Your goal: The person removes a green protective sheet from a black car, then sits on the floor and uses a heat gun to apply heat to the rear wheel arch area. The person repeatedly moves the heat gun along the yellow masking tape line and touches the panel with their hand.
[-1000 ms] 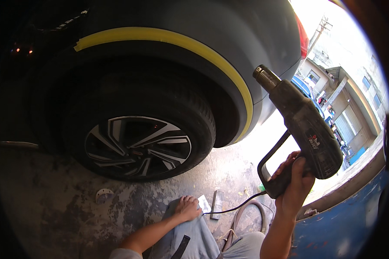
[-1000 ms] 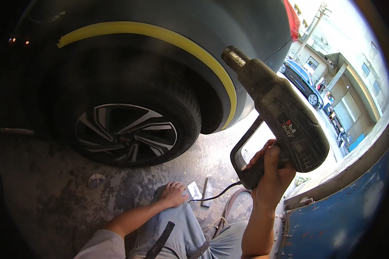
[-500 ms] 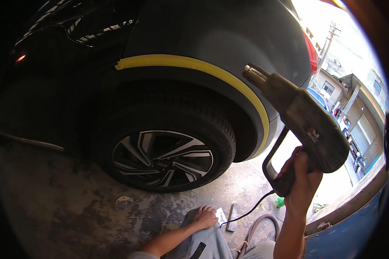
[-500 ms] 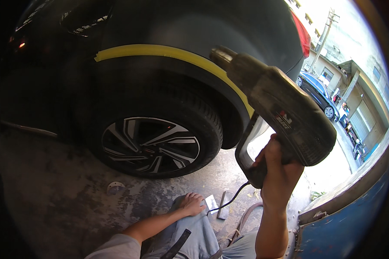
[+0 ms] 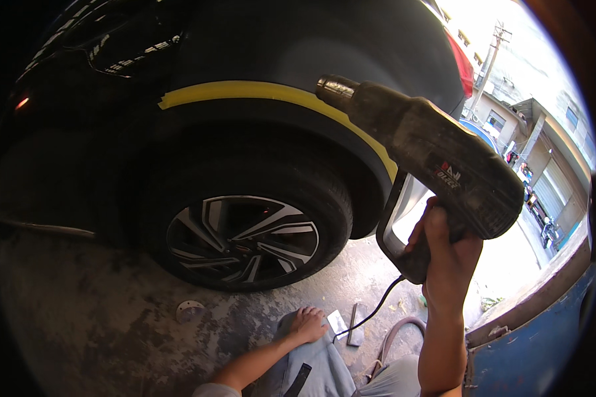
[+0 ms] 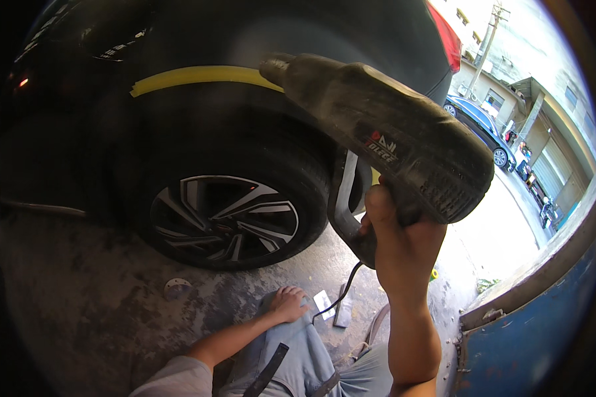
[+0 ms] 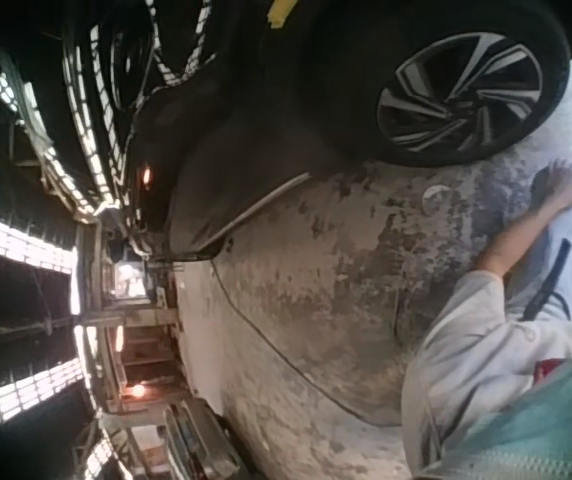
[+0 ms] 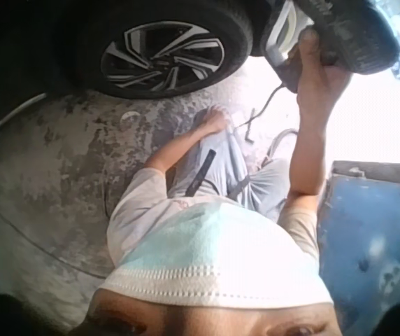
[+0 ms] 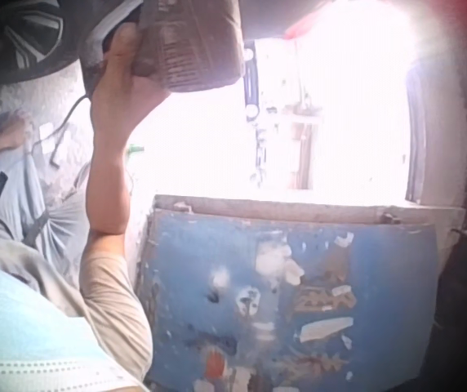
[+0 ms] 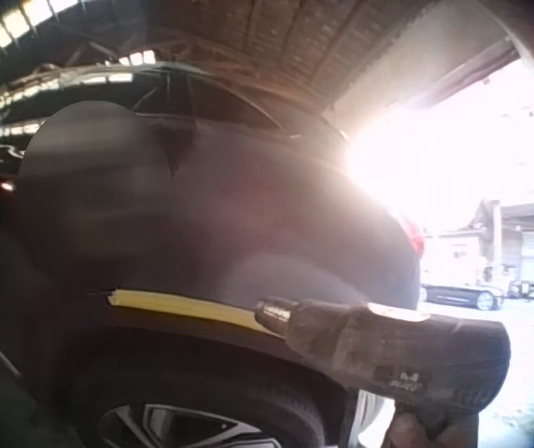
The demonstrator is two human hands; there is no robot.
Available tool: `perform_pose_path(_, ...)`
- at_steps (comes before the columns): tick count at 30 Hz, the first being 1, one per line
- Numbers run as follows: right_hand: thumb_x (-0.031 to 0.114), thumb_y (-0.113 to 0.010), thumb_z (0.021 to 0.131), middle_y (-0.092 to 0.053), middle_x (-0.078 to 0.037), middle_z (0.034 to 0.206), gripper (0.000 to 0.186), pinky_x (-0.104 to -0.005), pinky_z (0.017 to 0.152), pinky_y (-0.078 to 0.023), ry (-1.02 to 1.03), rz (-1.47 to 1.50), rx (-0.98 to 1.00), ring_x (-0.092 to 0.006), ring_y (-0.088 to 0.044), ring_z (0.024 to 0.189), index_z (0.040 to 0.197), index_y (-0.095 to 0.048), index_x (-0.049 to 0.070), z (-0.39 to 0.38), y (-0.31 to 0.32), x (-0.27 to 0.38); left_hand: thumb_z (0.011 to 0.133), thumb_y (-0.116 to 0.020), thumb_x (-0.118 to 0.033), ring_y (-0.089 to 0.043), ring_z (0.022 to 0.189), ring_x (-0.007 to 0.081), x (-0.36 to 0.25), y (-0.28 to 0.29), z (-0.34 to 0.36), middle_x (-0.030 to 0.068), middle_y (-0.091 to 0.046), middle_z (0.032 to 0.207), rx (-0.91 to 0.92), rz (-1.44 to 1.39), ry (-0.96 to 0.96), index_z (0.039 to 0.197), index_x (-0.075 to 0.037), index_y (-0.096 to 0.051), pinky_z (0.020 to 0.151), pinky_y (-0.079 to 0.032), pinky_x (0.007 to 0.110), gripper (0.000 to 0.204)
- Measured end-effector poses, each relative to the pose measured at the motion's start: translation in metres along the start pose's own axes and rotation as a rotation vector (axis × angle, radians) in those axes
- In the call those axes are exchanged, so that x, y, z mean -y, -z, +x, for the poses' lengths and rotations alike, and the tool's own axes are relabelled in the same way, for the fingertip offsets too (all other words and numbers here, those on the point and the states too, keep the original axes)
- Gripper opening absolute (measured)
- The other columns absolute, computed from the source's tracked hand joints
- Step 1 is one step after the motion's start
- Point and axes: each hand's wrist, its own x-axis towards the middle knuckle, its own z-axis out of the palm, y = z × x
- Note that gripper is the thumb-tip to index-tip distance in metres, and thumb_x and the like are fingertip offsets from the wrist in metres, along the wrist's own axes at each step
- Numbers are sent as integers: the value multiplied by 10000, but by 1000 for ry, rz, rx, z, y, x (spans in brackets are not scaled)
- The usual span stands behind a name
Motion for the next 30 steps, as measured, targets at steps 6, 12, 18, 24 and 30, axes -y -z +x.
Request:
perform_pose_path(6, 208, -718, 953, -636, -60, 815, 263, -264, 543, -496, -74, -55, -84, -119, -600, 596, 1056, -618, -12, -1, 23, -16, 838, -659, -393, -464, 1308, 283, 5, -2, 1, 110, -621, 1279, -22, 5, -4, 1153, -85, -657, 1152, -243, 469, 441)
perform_pose_path(12, 298, -661, 995, -576, -24, 727, 292, -250, 493, -478, -77, -155, -151, -100, -571, 568, 1024, -595, 15, -4, 48, -27, 834, -674, -391, -455, 1317, 291, 5, 1, 3, 120, -606, 1299, 11, -7, -19, 1186, -68, -651, 1149, -244, 474, 478)
perform_pose_path(18, 234, -674, 988, -571, -34, 726, 253, -250, 507, -479, -141, -154, -235, -103, -577, 566, 1036, -595, -1, -7, 73, -40, 828, -680, -362, -455, 1286, 307, -2, -10, 8, 148, -606, 1262, -7, -45, -43, 1136, -15, -657, 1132, -238, 493, 464)
perform_pose_path(24, 258, -683, 982, -564, -22, 713, 255, -256, 504, -481, -195, -211, -299, -103, -579, 566, 987, -603, 15, -14, 90, -53, 802, -711, -348, -445, 1279, 315, -10, -23, 11, 163, -604, 1251, -35, -75, -57, 1074, -20, -679, 1142, -220, 510, 427)
perform_pose_path(30, 360, -661, 992, -535, 4, 681, 317, -268, 507, -468, -229, -309, -311, -97, -541, 554, 945, -599, 53, -17, 105, -69, 796, -710, -349, -478, 1255, 325, -20, -29, 11, 167, -640, 1191, -80, -103, -75, 1040, -29, -693, 1147, -244, 507, 403)
